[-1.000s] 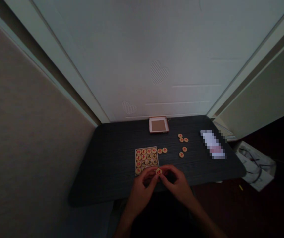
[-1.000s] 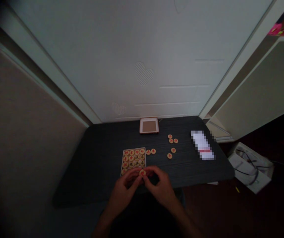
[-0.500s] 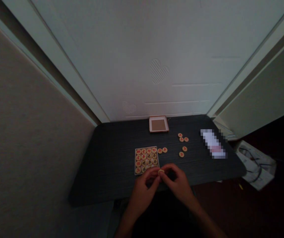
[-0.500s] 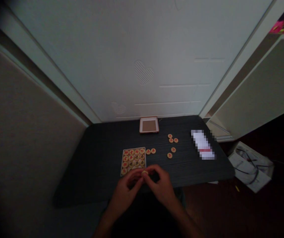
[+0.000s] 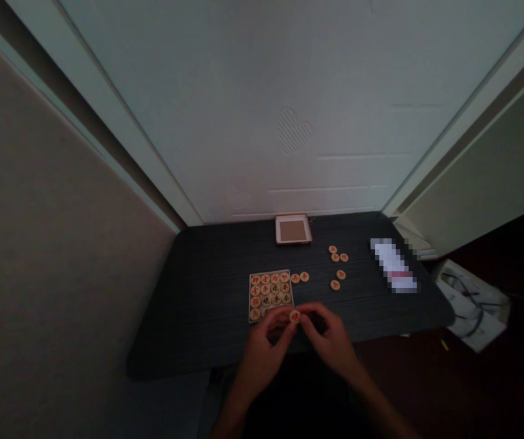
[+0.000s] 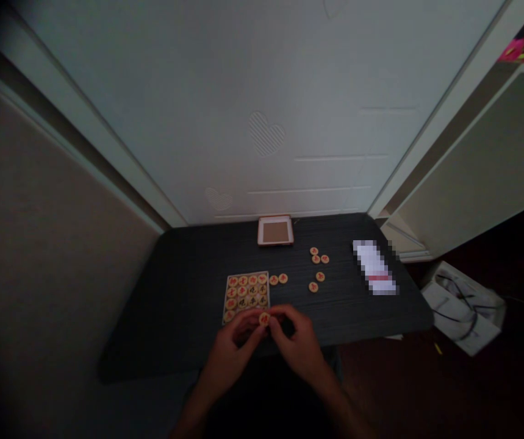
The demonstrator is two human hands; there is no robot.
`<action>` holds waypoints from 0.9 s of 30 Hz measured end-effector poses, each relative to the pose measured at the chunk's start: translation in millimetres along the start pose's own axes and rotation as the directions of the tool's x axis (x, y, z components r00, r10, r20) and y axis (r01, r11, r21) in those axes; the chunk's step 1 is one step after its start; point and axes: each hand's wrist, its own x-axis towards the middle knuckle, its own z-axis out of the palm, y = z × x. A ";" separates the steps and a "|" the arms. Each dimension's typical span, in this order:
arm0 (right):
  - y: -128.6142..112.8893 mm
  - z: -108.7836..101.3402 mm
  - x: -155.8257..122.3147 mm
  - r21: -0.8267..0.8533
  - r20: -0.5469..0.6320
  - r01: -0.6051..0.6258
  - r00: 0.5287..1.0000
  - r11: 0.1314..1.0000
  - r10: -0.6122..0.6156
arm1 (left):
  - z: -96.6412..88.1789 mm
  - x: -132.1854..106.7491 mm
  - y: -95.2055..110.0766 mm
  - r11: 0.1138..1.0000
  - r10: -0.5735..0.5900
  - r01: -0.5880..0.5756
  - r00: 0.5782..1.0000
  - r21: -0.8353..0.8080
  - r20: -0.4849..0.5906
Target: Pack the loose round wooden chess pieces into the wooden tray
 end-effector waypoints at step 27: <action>3.2 8.3 -3.2 -0.178 0.055 0.321 0.947 0.930 -0.317 | 2.9 0.4 1.6 0.998 -0.040 0.035 0.994 -0.049 -0.101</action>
